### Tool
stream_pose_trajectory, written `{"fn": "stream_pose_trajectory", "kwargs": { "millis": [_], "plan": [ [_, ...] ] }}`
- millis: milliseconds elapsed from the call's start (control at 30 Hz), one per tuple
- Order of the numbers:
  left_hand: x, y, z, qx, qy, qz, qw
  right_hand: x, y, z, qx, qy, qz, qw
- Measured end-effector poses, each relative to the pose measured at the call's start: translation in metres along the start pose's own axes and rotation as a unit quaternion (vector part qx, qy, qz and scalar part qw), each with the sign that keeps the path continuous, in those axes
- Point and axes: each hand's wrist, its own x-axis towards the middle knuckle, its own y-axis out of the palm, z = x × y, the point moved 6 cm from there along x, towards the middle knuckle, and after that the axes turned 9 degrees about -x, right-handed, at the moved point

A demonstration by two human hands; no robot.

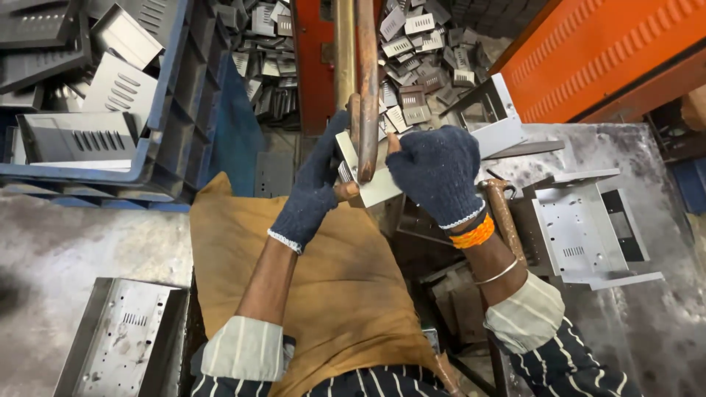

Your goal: Operating a spot welding machine to assemble and join metal enclosure components.

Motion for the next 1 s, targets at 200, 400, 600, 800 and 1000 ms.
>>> {"fn": "stream_pose_trajectory", "kwargs": {
  "millis": [200,400,600,800,1000],
  "plan": [
    [0.001,-0.009,0.008,-0.012,-0.058,-0.01,0.998,0.0,0.004,0.0,0.011,0.01,0.024,1.0],
    [0.01,-0.007,0.002,-0.003,-0.016,0.015,1.0,0.0,0.013,-0.001,-0.025,0.03,0.024,0.999],
    [0.02,-0.03,0.025,0.019,0.031,0.032,0.999,0.011,0.015,-0.001,-0.006,0.012,-0.016,1.0],
    [0.007,-0.028,0.008,0.06,0.014,-0.005,0.998,0.002,-0.008,0.016,0.017,-0.002,-0.006,1.0],
    [-0.1,-0.059,0.02,0.023,0.057,-0.285,0.956,-0.064,0.0,0.029,0.128,0.077,0.041,0.988]
  ]
}}
